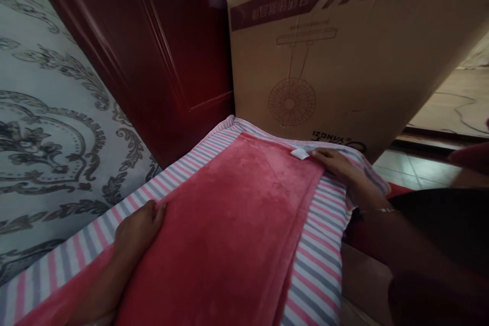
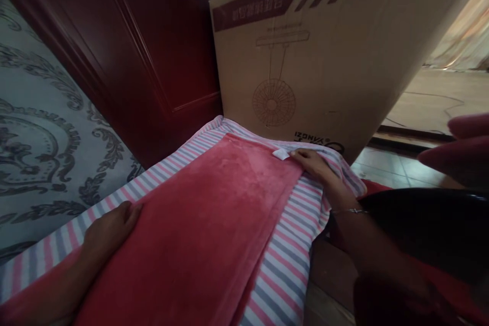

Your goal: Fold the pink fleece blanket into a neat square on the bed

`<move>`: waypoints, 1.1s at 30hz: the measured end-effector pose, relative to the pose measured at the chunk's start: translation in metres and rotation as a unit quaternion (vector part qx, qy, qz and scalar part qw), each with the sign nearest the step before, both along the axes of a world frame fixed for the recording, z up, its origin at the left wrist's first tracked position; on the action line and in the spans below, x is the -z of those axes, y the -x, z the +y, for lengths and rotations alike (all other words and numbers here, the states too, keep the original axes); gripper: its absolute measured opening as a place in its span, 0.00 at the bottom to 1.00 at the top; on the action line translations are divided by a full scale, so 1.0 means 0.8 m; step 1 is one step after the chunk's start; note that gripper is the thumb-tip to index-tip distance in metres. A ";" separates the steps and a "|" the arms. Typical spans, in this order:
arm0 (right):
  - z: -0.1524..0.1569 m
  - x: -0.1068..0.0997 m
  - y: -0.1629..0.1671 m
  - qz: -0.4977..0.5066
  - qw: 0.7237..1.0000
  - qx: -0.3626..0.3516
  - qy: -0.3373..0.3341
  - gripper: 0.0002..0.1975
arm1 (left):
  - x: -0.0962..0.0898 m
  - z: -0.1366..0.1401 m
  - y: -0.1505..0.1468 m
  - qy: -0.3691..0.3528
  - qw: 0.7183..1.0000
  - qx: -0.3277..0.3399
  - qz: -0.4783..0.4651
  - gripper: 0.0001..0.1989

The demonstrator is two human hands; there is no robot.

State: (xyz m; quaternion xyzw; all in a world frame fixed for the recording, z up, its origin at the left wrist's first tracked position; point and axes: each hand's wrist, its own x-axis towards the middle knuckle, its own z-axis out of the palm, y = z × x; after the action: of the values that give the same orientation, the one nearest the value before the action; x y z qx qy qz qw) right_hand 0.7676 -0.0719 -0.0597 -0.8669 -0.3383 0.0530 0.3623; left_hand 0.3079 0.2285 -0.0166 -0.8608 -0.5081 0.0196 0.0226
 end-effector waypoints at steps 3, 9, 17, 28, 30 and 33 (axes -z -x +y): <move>0.014 -0.011 0.007 -0.066 0.997 0.017 0.037 0.10 | 0.001 0.001 0.001 -0.002 1.000 0.001 -0.013 0.24; 0.055 -0.056 -0.013 -0.104 0.990 0.037 -0.093 0.20 | -0.002 0.000 0.000 -0.002 1.000 0.005 -0.009 0.25; 0.038 -0.011 -0.017 -0.027 0.995 0.052 0.077 0.20 | -0.003 0.000 -0.001 0.004 1.000 0.005 0.007 0.23; 0.032 -0.010 -0.011 -0.057 0.982 0.044 0.173 0.11 | -0.002 -0.001 -0.001 0.006 1.000 -0.002 0.013 0.24; 0.031 -0.007 -0.009 -0.066 0.983 0.056 0.164 0.11 | -0.003 -0.002 -0.002 0.011 1.000 -0.003 0.013 0.24; 0.025 0.000 -0.003 -0.081 0.980 0.095 0.155 0.14 | -0.004 -0.002 -0.002 0.011 1.000 -0.001 0.008 0.24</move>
State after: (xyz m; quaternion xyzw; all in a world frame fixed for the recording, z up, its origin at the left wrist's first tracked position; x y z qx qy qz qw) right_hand 0.7703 -0.0516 -0.0598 -0.9421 -0.2703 -0.0001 0.1982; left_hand 0.3094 0.2272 -0.0135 -0.8602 -0.5086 0.0326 0.0172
